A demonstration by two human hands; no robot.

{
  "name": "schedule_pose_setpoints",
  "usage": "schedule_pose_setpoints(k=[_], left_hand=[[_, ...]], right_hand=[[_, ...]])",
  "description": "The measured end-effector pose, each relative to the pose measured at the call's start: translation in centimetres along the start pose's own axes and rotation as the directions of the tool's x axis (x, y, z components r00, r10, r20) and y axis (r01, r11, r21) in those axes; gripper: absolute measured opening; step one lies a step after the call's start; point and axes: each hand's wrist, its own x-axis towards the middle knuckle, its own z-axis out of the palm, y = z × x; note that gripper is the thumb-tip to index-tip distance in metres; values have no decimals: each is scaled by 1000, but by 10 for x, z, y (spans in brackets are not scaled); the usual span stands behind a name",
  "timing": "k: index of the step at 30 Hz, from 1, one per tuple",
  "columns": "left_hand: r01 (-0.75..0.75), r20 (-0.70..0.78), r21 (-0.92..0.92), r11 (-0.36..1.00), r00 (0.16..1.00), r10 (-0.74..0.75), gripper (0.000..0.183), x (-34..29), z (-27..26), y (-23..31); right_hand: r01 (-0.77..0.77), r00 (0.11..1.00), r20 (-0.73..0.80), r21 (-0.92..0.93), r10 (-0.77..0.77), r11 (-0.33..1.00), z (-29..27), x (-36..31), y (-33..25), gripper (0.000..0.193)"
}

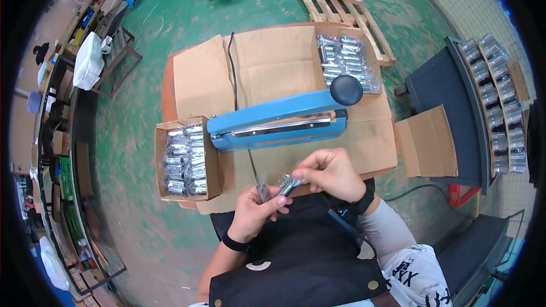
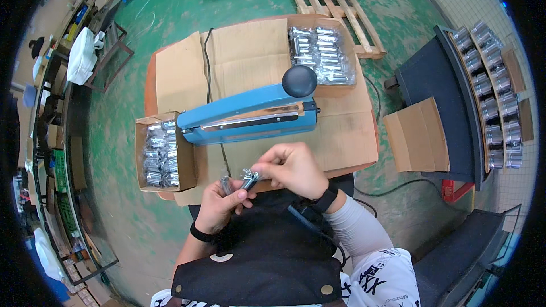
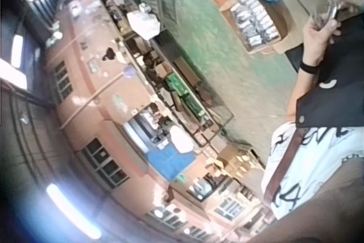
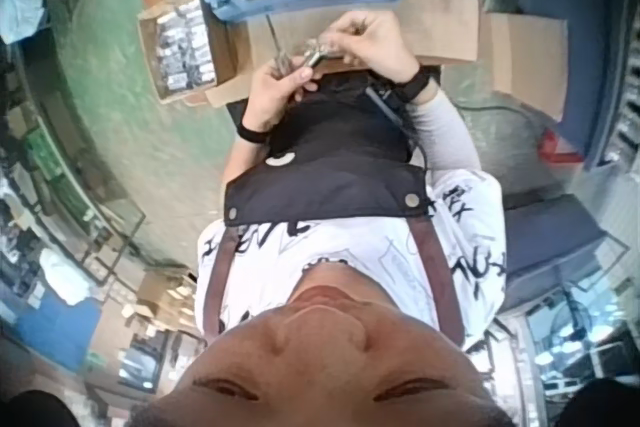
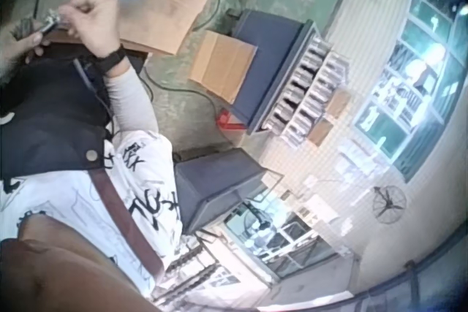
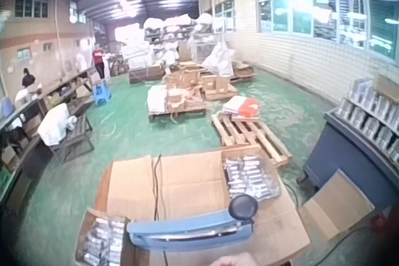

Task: Packing small metal components into plastic bags and sealing them using a heat sealer.

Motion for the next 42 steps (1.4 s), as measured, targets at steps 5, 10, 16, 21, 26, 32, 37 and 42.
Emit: schedule_pose_setpoints(k=[5,10,16,21,26,32,37,42], left_hand=[[-10,-135,-245,970,991,-24,24,19,6,4],[-104,-194,-430,897,981,21,26,64,40,12],[-221,-309,-423,879,947,89,28,82,42,10],[-194,-309,-422,886,949,61,27,85,42,19],[-208,-292,-412,887,952,88,25,73,36,12],[-117,-236,-491,863,972,-2,24,58,40,-3],[-165,-309,-457,874,951,18,17,66,41,-3],[-235,-322,-386,892,941,108,16,68,35,12]], right_hand=[[506,742,-417,-166,-526,846,-25,-18,-46,9],[615,333,-143,-716,-932,329,-39,11,-123,18],[343,672,56,-907,-738,244,-49,85,-124,29],[174,846,-17,-936,-532,307,-73,111,-89,24],[269,814,-40,-859,-580,436,-72,117,-64,21],[139,881,-160,-811,-444,568,-70,96,-65,15],[203,840,-120,-835,-529,511,-73,99,-59,13],[360,736,-54,-813,-675,458,-68,103,-77,16]])
